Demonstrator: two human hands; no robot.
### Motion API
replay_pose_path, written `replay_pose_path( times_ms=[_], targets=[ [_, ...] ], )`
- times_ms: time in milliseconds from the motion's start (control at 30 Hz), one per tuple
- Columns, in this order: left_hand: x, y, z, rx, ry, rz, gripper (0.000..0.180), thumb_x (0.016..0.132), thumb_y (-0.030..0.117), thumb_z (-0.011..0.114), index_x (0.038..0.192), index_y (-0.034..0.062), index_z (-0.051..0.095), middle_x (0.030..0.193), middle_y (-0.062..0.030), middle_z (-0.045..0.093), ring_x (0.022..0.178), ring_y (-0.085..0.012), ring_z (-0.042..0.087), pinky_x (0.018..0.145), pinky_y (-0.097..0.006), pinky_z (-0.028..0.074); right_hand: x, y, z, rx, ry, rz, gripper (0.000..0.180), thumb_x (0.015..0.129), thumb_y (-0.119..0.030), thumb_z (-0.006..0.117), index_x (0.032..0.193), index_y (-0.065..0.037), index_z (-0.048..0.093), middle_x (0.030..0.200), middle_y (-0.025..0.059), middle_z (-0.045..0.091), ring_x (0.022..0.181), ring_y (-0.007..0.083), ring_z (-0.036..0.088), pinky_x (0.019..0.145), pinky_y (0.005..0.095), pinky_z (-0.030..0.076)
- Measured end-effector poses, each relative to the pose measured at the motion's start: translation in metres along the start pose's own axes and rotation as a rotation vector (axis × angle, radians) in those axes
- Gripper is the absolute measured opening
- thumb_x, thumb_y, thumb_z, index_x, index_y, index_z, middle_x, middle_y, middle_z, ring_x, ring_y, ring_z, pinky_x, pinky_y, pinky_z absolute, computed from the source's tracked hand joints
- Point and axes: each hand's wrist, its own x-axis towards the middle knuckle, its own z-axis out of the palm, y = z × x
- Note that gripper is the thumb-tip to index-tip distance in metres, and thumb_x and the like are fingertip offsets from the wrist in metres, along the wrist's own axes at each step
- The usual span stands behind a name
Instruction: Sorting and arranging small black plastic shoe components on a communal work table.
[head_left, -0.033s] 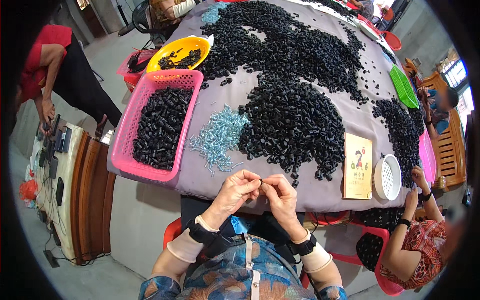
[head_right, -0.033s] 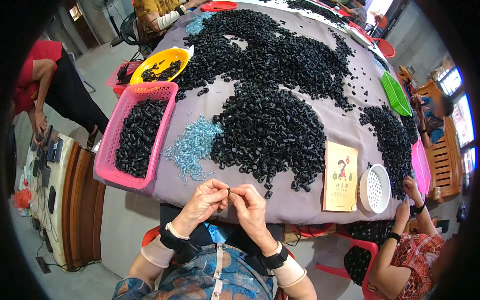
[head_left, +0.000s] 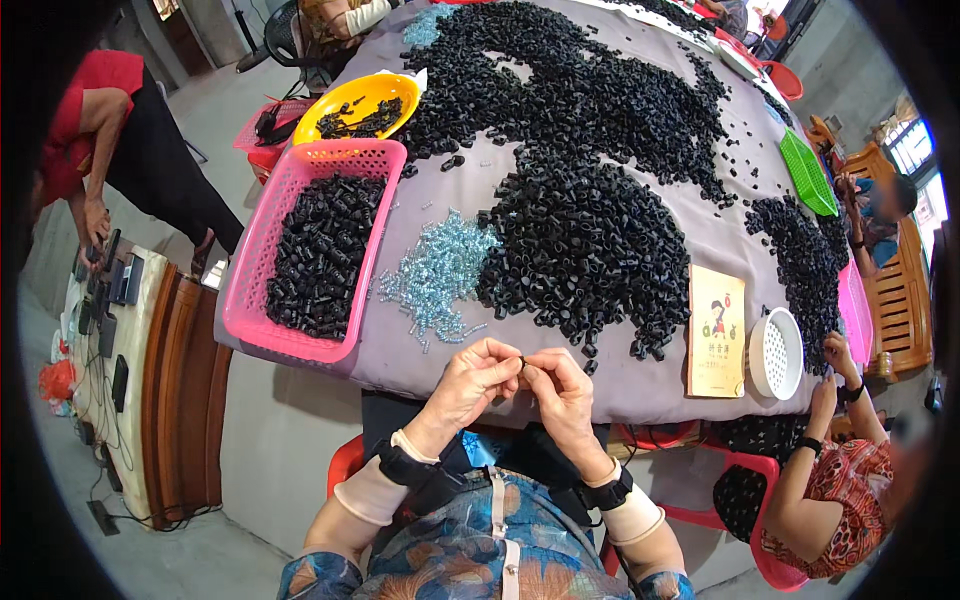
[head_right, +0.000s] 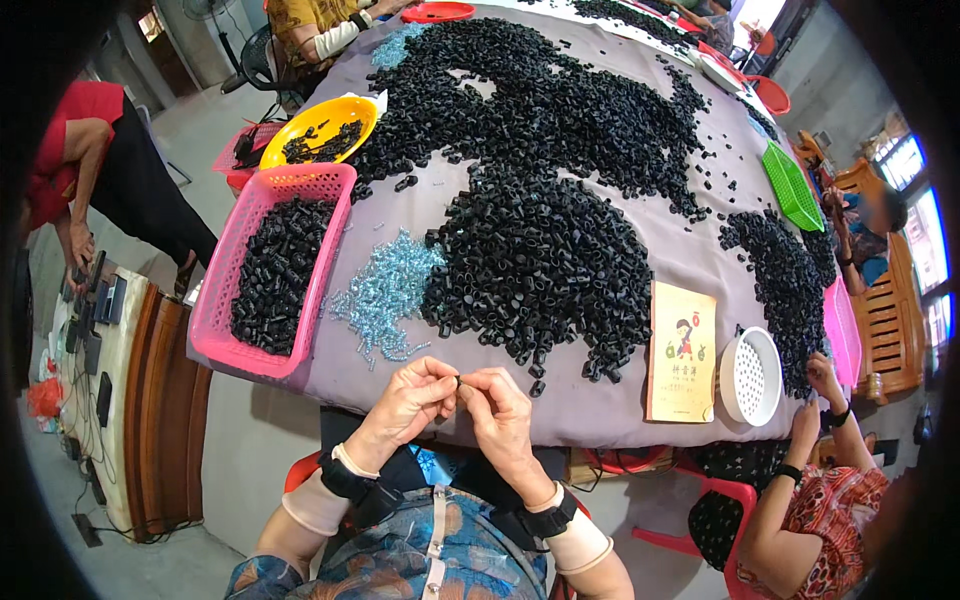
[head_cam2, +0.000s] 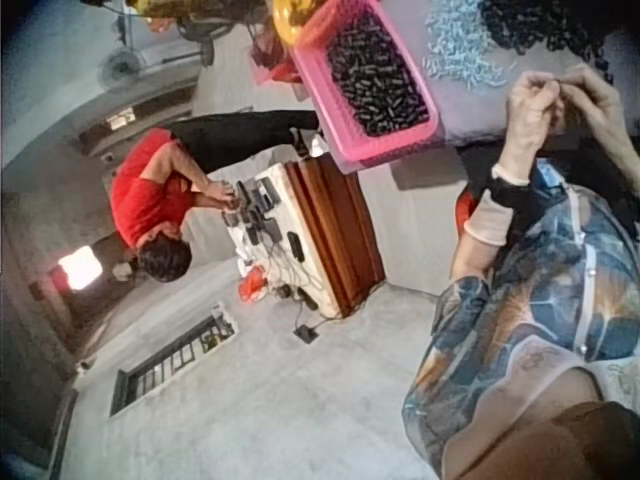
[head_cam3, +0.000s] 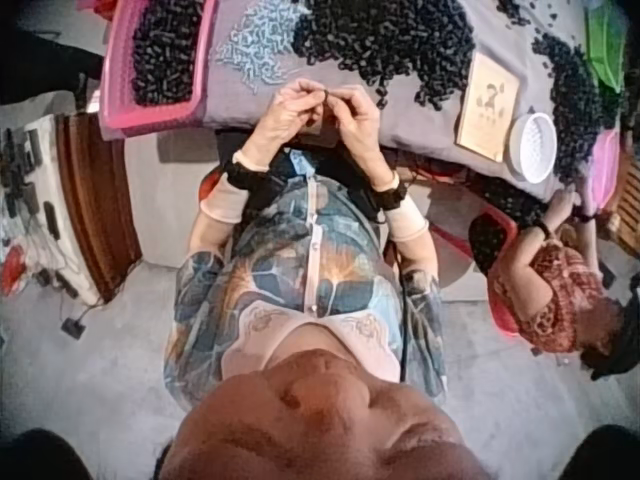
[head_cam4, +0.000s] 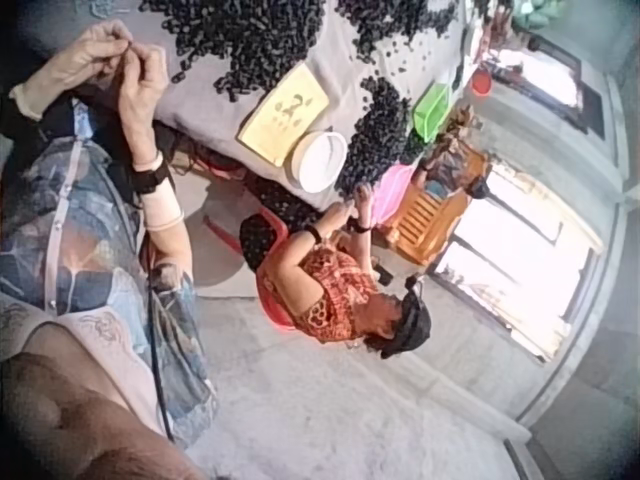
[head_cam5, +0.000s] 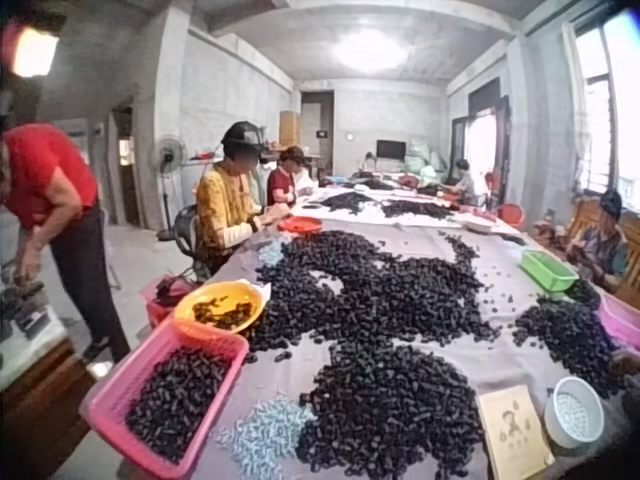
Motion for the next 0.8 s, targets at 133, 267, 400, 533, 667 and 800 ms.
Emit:
replay_pose_path(
  times_ms=[133,267,400,533,667,800],
  targets=[
    [0.002,0.000,-0.001,-0.045,-0.012,0.004,0.006,0.090,0.008,0.060,0.096,0.0062,0.059,0.078,-0.0048,0.062,0.065,-0.0125,0.060,0.056,-0.023,0.047,0.004,-0.003,0.001,-0.198,0.015,-0.147,0.012,0.082,0.006,0.061,0.093,0.001,0.061,0.085,0.0092,0.059,0.069,0.0156,0.059,0.060,0.0253,0.047],
    [0.003,0.001,-0.002,-0.021,0.004,-0.004,0.007,0.090,0.009,0.061,0.096,0.0059,0.059,0.078,-0.0051,0.062,0.065,-0.0126,0.060,0.056,-0.023,0.047,0.006,-0.011,0.001,-0.366,0.007,-0.278,0.015,0.081,0.005,0.061,0.094,0.000,0.062,0.085,0.0128,0.059,0.070,0.0232,0.061,0.060,0.0283,0.048],
    [0.006,-0.001,-0.004,-0.049,0.001,0.020,0.010,0.088,0.008,0.062,0.097,0.0030,0.059,0.078,-0.0057,0.062,0.065,-0.0122,0.060,0.058,-0.023,0.049,0.003,-0.018,0.003,-0.382,0.003,-0.276,0.015,0.082,0.005,0.060,0.096,0.000,0.062,0.085,0.0125,0.061,0.070,0.0217,0.062,0.060,0.0276,0.048],
    [0.003,0.001,-0.001,-0.023,-0.024,-0.028,0.010,0.088,0.008,0.062,0.097,0.0027,0.059,0.078,-0.0058,0.062,0.065,-0.0124,0.060,0.058,-0.023,0.049,0.005,-0.011,-0.005,-0.233,-0.023,-0.145,0.013,0.083,0.004,0.059,0.095,0.001,0.063,0.084,0.0112,0.062,0.069,0.0184,0.062,0.060,0.0264,0.048],
    [0.004,0.001,0.002,0.006,-0.001,-0.047,0.008,0.090,0.008,0.061,0.096,0.0045,0.059,0.080,-0.0068,0.064,0.065,-0.0131,0.061,0.057,-0.024,0.049,0.004,-0.008,-0.008,-0.158,-0.035,0.024,0.010,0.083,0.004,0.060,0.092,0.001,0.062,0.082,0.0101,0.062,0.069,0.0168,0.062,0.059,0.0258,0.048],
    [0.004,0.000,-0.001,-0.010,-0.016,-0.019,0.009,0.090,0.008,0.060,0.097,0.0045,0.059,0.080,-0.0063,0.063,0.065,-0.0127,0.061,0.057,-0.024,0.048,0.009,-0.014,-0.008,-0.359,-0.070,-0.239,0.015,0.082,0.004,0.061,0.097,0.001,0.062,0.086,0.0121,0.061,0.071,0.0217,0.063,0.062,0.0267,0.049]
  ],
)
